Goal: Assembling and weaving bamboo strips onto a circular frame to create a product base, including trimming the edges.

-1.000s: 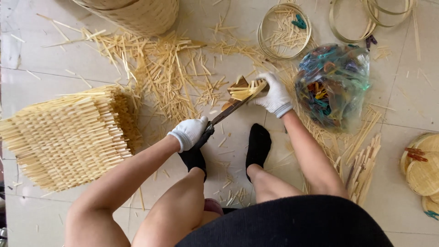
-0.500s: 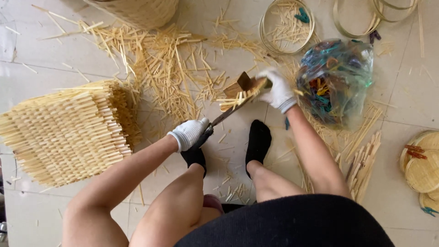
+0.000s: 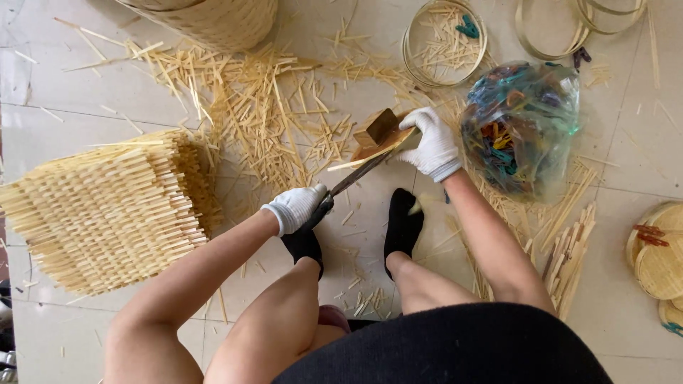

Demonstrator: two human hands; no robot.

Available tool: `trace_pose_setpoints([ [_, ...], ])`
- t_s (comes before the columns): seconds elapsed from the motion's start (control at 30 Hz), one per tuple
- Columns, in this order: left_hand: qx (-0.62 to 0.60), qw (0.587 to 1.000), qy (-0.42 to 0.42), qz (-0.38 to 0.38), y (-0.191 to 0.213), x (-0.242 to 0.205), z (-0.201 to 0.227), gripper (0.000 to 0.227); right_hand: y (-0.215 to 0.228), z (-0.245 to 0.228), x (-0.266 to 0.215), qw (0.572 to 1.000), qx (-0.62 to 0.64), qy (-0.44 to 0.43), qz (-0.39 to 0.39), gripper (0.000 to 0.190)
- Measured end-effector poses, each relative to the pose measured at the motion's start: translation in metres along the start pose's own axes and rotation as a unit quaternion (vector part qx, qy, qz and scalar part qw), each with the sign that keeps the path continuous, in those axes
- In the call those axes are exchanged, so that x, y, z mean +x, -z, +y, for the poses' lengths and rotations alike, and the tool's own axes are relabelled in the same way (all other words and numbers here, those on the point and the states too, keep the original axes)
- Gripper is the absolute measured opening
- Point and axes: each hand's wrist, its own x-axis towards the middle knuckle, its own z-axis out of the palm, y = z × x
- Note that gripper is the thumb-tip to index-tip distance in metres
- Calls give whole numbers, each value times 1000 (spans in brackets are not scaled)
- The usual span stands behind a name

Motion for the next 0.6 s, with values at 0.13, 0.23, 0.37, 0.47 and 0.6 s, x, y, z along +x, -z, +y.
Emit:
trace_pose_setpoints([
  [0.13, 81, 996, 0, 48, -2, 9, 0, 31, -10, -14, 3, 998, -43, -42, -33, 66],
  [0.23, 71, 996, -1, 55, -2, 11, 6, 30, -3, -28, 8, 996, -52, -69, -32, 74],
  [0.37, 14, 999, 11, 33, -4, 11, -5, 30, -14, 0, 7, 999, -35, -23, -2, 83],
  [0.47, -17, 998, 48, 30, 8, 3, -7, 29, -16, 20, 9, 999, 15, -26, -30, 71],
  [0.6, 34, 996, 72, 34, 23, -8, 12, 31, -14, 8, 6, 997, 36, -41, -47, 68],
])
